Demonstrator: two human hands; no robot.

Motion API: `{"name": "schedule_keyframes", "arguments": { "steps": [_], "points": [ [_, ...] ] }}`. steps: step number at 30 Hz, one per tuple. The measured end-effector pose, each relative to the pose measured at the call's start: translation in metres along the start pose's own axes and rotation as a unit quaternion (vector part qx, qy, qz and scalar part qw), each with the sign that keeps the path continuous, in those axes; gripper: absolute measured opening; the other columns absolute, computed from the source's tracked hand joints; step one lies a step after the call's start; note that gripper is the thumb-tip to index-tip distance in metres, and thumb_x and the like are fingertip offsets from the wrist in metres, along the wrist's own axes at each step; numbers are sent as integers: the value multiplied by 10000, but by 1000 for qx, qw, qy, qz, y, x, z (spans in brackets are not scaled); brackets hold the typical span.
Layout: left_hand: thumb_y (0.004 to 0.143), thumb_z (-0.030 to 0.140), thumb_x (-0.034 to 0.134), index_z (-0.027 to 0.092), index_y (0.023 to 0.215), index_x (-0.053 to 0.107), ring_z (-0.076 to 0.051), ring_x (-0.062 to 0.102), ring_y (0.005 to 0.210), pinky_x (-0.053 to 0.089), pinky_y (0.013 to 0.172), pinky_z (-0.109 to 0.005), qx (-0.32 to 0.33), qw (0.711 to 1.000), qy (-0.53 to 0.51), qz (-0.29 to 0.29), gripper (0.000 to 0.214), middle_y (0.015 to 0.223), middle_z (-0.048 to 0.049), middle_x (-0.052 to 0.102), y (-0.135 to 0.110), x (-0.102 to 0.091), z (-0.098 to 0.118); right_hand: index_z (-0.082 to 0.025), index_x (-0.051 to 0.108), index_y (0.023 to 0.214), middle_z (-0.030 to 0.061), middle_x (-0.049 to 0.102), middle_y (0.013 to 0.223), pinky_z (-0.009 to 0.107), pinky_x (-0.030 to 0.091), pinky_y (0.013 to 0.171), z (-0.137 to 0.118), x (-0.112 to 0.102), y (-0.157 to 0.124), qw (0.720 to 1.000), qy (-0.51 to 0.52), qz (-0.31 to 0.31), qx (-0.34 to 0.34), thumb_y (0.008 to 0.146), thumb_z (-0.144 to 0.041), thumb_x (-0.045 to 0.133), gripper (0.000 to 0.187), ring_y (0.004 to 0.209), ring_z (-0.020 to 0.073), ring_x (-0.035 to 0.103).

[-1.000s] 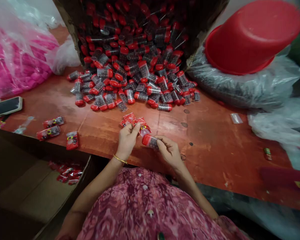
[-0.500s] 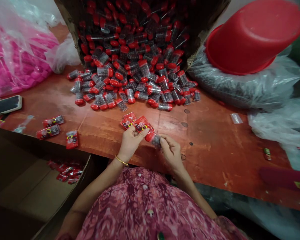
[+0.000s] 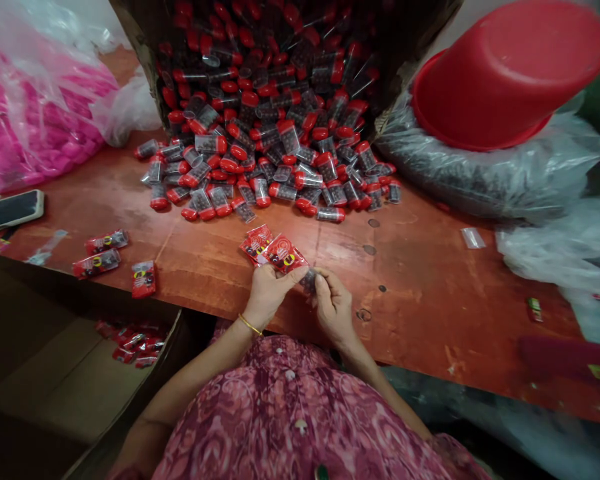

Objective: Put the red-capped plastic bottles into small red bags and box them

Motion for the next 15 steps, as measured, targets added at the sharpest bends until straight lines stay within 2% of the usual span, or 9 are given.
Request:
{"name": "schedule_keyframes", "arguments": {
  "steps": [4,9,11,15],
  "points": [
    [501,282,803,123,646,642,-87,540,572,456,594,-216,3,999,-34,31,269,621,13,634,2,-4,-6,-178,571,921,-74,442,484,205,333,382,10,10,2,995,56,-28,72,884,-446,438,303,364,75,377],
    [473,311,827,126,671,631,-86,549,576,451,601,-213,-16,997,-81,9,335,627,16,634,5,2,-10,-182,548,934,-92,413,449,198,324,360,13,17,2,992,89,-20,86,881,-468,435,311,338,76,376],
    [481,341,827,125,663,631,-84,550,577,449,607,-211,-16,996,-82,-3,344,628,10,636,4,4,-10,-186,552,962,-75,465,495,207,367,394,12,16,1,996,68,-4,59,898,-434,417,289,376,83,419],
    [536,424,795,124,692,655,-92,566,610,458,658,-222,-11,994,-102,-33,365,652,-8,652,6,7,-8,-199,577,980,6,615,759,254,474,599,0,8,-2,999,-17,27,-41,890,-378,448,238,631,120,567]
  ]
}}
Point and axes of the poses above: each hand's wrist, its own y-axis towards the middle knuckle, its own x-axis out of the palm, z = x × y, the point moved 10 cm from there along y, towards the middle knuckle
